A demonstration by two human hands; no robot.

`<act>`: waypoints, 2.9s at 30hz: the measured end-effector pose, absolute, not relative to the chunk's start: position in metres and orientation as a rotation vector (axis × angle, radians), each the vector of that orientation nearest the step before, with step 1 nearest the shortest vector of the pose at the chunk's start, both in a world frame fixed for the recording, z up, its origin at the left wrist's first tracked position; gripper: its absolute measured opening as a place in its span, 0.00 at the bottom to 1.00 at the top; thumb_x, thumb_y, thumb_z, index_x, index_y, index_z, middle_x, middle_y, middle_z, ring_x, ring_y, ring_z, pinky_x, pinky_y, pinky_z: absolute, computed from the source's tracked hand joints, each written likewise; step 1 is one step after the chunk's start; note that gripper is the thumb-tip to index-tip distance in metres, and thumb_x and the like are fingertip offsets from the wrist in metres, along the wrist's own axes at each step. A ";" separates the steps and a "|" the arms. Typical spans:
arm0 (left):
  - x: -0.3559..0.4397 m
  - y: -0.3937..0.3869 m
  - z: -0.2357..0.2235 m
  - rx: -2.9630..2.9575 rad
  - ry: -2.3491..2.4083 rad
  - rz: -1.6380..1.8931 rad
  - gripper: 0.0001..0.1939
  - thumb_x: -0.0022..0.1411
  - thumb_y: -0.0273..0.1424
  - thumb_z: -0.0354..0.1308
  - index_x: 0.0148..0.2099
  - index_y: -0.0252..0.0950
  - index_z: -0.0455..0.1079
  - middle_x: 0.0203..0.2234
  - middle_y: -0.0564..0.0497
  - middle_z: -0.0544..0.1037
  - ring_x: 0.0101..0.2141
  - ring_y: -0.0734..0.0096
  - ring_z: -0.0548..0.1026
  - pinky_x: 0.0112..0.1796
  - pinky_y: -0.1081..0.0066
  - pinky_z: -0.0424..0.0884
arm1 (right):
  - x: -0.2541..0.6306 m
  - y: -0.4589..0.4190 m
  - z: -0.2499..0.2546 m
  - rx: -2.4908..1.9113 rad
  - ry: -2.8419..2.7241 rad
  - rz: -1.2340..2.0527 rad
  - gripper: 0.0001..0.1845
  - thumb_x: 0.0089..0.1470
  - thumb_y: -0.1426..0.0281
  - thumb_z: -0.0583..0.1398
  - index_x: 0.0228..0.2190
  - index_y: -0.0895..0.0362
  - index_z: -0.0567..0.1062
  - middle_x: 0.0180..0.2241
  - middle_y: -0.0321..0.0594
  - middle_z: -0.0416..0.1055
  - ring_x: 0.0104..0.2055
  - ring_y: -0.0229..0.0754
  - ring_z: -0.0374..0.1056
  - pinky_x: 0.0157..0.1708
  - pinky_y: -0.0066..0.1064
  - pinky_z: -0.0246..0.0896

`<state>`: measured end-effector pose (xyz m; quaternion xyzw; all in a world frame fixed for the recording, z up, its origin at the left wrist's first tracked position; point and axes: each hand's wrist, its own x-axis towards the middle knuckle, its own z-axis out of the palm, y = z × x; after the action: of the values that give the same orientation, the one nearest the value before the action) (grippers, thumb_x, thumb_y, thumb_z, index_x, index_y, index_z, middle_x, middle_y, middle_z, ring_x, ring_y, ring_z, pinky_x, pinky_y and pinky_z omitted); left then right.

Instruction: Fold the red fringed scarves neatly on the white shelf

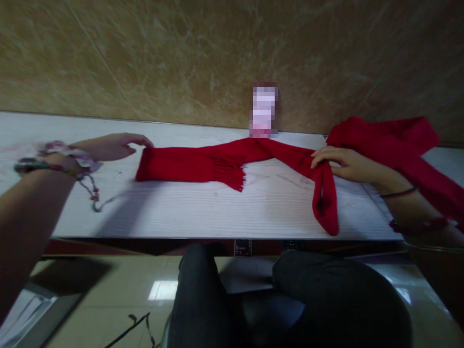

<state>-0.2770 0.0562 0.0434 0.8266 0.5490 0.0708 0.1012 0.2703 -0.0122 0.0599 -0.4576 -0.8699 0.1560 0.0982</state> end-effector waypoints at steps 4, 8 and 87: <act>-0.219 0.044 0.047 2.642 1.599 0.259 0.40 0.58 0.57 0.31 0.54 0.28 0.60 0.50 0.44 0.65 0.46 0.63 0.63 0.51 0.63 0.56 | 0.267 -0.009 0.057 -1.403 -2.522 0.360 0.15 0.40 0.76 0.49 0.22 0.54 0.74 0.49 0.43 0.62 0.55 0.49 0.55 0.57 0.44 0.44; -0.170 0.033 0.026 2.648 1.561 -0.021 0.40 0.55 0.55 0.41 0.59 0.30 0.54 0.53 0.40 0.63 0.51 0.57 0.62 0.51 0.62 0.57 | 0.264 -0.012 0.062 -1.706 -2.378 0.464 0.16 0.46 0.72 0.47 0.28 0.56 0.74 0.47 0.47 0.65 0.53 0.50 0.58 0.54 0.43 0.50; -0.194 0.048 0.049 2.408 1.535 -0.041 0.34 0.47 0.55 0.52 0.38 0.27 0.71 0.27 0.56 0.73 0.31 0.78 0.66 0.39 0.76 0.61 | 0.173 0.024 -0.003 -1.507 -2.503 -0.024 0.24 0.58 0.67 0.50 0.56 0.48 0.58 0.62 0.43 0.45 0.62 0.58 0.38 0.52 0.63 0.41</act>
<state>-0.1936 0.0482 0.0488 0.8345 0.5321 -0.0141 0.1422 0.1727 0.0237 -0.0031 -0.5126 -0.8515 -0.0081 0.1097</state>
